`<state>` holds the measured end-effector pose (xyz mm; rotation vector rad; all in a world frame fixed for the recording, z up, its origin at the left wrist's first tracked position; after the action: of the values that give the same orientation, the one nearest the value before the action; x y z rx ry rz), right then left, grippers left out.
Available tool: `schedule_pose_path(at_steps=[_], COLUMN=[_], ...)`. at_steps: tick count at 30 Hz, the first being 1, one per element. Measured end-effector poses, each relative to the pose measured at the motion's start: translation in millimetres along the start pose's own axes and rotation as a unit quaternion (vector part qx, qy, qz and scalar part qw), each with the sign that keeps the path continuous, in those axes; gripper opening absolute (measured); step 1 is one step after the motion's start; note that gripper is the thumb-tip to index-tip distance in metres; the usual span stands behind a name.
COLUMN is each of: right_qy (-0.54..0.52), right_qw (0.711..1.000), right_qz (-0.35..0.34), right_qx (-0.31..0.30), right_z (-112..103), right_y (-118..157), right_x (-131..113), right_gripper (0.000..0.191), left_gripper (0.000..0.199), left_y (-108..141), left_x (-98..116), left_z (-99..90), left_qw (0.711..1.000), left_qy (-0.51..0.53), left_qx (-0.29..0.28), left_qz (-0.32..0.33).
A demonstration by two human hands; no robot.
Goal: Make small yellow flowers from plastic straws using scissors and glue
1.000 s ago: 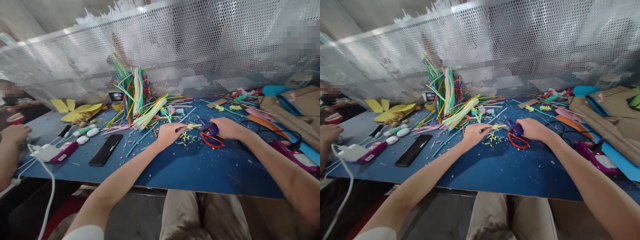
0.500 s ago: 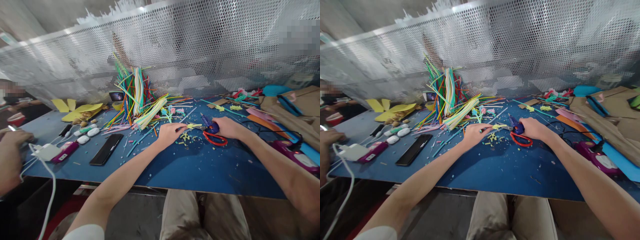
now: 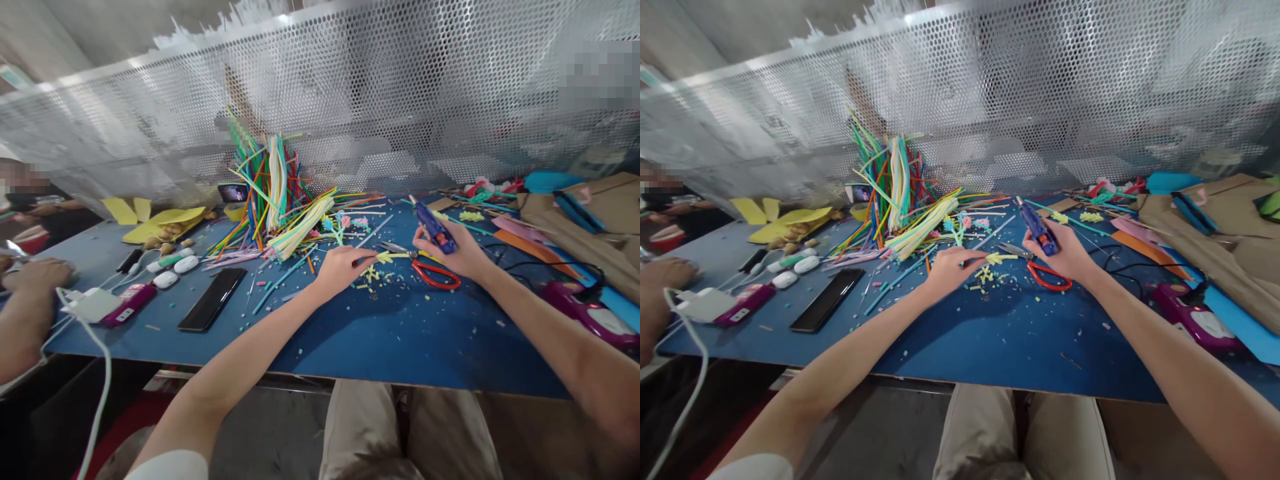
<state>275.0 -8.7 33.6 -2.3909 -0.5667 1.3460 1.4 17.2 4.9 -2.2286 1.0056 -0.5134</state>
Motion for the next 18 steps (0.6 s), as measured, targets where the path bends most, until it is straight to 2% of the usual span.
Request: schedule_pose_path(at_steps=[4, 9, 14, 18], right_qy=[-0.132, -0.224, -0.236, -0.237], right_qw=[0.991, 0.974, 0.971, 0.969], right_qz=[-0.007, 0.025, 0.031, 0.054], right_qx=[-0.023, -0.015, -0.025, -0.052], right_z=[22.5, 41.0, 47.2, 47.6], right_y=[10.8, 14.5, 16.3, 19.4], right_x=[-11.6, -1.8, -4.4, -9.0], right_gripper=[0.022, 0.036, 0.038, 0.035], left_gripper=[0.021, 0.020, 0.018, 0.016], left_y=[-0.9, -0.9, -0.3, 0.1], left_x=[5.2, 8.2, 8.9, 8.6], left_z=[-2.9, -6.4, -8.1, -6.6], left_qw=[0.999, 0.997, 0.993, 0.993], left_qy=[0.011, 0.018, 0.029, 0.023], left_qx=[0.024, 0.057, 0.077, 0.065], left_qz=[0.032, 0.048, 0.083, 0.094])
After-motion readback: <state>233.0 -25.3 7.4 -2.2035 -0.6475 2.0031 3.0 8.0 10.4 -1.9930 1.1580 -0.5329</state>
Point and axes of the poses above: each hand's wrist, its own y-axis away from the middle knuckle, its own z-axis out of the palm, x = y × z, the point moved 2 cm from there along -y, towards the middle knuckle, and after that the axes turned 9 degrees about -y, right-handed, at the moved point
